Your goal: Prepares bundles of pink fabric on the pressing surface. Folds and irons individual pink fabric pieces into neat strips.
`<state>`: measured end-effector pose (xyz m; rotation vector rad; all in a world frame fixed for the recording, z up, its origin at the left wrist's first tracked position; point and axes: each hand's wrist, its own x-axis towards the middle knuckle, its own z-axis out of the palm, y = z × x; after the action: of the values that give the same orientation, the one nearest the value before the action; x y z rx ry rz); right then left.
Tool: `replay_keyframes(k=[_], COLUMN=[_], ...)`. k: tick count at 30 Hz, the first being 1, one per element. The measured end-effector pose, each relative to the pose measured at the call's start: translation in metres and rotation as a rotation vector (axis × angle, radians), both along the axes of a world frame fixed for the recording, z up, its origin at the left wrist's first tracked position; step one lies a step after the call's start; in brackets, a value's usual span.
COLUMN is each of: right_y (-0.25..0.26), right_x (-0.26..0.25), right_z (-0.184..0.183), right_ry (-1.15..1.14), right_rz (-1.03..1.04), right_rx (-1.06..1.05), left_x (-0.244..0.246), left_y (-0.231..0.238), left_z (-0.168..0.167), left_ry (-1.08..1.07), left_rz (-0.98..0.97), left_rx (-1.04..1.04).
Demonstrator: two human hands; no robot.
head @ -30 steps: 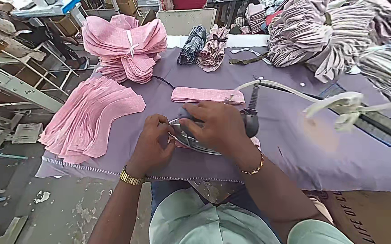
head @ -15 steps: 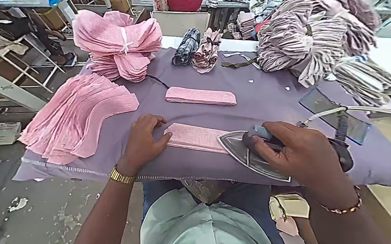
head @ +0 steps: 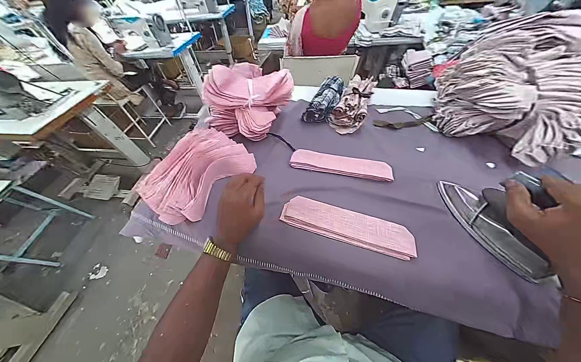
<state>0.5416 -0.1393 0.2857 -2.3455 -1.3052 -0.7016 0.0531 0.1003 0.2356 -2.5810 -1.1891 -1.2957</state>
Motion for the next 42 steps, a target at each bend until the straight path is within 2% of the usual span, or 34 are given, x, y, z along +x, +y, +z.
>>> replay_keyframes(k=[2,5,8,10,12,15,18,20,24,27,29,31,35,37,38,40,42], right_y=[0.001,0.000,0.000,-0.002,-0.008,-0.010,-0.007,-0.005,-0.009,-0.010,-0.009,-0.012,-0.018,-0.018,-0.018,-0.017,-0.015], right_x=[0.004,0.001,-0.001,-0.007,-0.024,-0.085,-0.175,-0.226,-0.260,-0.253,-0.246,-0.248,-0.258,-0.251,-0.245,-0.235,-0.238], right_z=[-0.005,-0.003,-0.002,-0.002,-0.002,-0.015,-0.028,-0.032,-0.030,-0.026,-0.029,-0.033,-0.039,-0.041,-0.041,-0.040,-0.042], right_ry=[-0.020,-0.006,-0.011,-0.016,0.026,0.233,0.698,1.058,1.388,1.517,1.504,1.482,1.464,1.408,1.363,1.169,0.874], right_rz=[-0.017,-0.006,-0.019,0.022,0.122,0.413,0.780,0.923,1.028,0.853,0.750,0.786,1.071,1.014,0.933,0.805,0.747], right_rx=[0.001,0.000,0.021,0.129,0.312,0.548,0.478,0.504,0.595,0.720,0.768,0.757,0.579,0.585,0.607,0.622,0.523], left_x=[-0.018,-0.032,-0.034,-0.033,-0.022,0.012,0.053,0.074,0.090,0.088,0.087,0.088,0.090,0.083,0.079,0.073,0.075], left_y=[0.023,0.057,0.067,0.051,0.014,-0.058,-0.114,-0.135,-0.154,-0.157,-0.155,-0.159,-0.169,-0.161,-0.155,-0.146,-0.144], left_z=[0.017,0.036,0.042,0.045,0.052,0.058,0.050,0.041,0.031,0.033,0.032,0.027,0.018,0.018,0.017,0.012,0.007], left_ry=[0.158,0.364,0.412,0.338,0.231,0.074,-0.188,-0.362,-0.585,-0.676,-0.704,-0.698,-0.692,-0.748,-0.775,-0.771,-0.569], left_rz=[0.167,0.343,0.346,0.257,0.140,-0.088,-0.422,-0.608,-0.840,-0.800,-0.752,-0.761,-0.934,-0.961,-0.924,-0.779,-0.626], left_rx=[0.019,-0.056,-0.063,0.002,0.059,0.019,-0.160,-0.305,-0.557,-0.560,-0.498,-0.497,-0.780,-0.850,-0.817,-0.614,-0.361])
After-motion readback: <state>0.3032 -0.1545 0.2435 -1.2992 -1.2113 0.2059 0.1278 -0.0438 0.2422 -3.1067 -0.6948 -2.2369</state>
